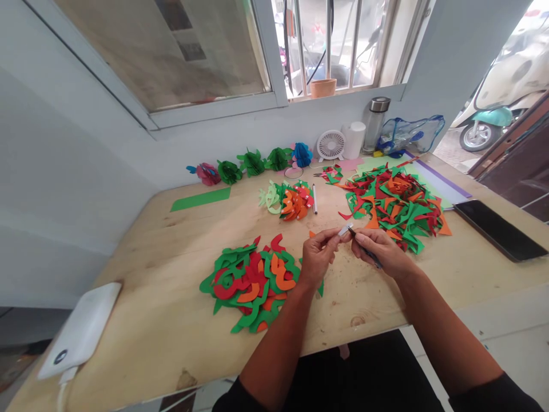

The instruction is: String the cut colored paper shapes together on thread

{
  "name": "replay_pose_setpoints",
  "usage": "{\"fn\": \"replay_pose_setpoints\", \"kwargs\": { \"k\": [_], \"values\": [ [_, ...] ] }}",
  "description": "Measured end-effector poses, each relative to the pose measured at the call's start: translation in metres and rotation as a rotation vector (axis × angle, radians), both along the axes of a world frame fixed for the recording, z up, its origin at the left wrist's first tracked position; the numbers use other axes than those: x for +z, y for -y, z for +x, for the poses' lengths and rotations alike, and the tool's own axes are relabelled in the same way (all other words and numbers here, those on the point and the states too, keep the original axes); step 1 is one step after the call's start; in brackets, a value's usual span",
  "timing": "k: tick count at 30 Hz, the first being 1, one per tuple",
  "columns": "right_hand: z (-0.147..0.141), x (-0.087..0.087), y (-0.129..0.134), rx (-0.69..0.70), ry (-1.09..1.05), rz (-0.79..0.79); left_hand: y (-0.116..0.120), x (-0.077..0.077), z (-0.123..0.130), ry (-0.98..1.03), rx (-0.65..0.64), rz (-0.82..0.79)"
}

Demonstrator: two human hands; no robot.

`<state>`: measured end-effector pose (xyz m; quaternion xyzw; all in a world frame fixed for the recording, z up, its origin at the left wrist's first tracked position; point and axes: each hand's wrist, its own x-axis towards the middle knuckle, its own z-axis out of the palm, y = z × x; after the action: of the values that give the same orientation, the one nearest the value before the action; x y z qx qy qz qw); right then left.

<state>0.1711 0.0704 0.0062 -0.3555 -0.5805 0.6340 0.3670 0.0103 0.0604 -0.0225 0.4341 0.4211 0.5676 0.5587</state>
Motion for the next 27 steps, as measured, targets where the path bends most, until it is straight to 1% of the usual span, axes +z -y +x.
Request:
{"fn": "replay_pose_setpoints", "kwargs": {
  "k": [4,7,10,14,17,20,23,27],
  "values": [
    [-0.003,0.003,-0.001,-0.032,0.112,0.069,-0.003,-0.001,-0.002,0.075,0.025,-0.057],
    [-0.004,0.003,-0.001,-0.071,0.196,0.112,-0.005,-0.001,-0.005,0.075,0.031,-0.072],
    [-0.002,0.001,-0.002,-0.124,0.263,0.147,-0.005,0.002,-0.007,0.061,0.077,-0.066],
    [-0.002,-0.001,-0.002,-0.148,0.257,0.171,-0.004,0.005,-0.008,0.025,0.110,-0.041],
    [-0.003,0.001,-0.001,-0.127,0.268,0.202,-0.003,0.006,-0.009,-0.019,0.097,-0.028],
    [-0.005,0.003,0.000,-0.132,0.292,0.234,-0.002,0.009,-0.010,-0.080,0.085,0.025],
    [-0.005,0.002,0.000,-0.126,0.273,0.224,-0.001,0.010,-0.010,-0.137,0.068,0.067],
    [-0.004,0.000,-0.002,-0.145,0.285,0.225,-0.001,0.008,-0.010,-0.208,0.051,0.113]
  ]
}}
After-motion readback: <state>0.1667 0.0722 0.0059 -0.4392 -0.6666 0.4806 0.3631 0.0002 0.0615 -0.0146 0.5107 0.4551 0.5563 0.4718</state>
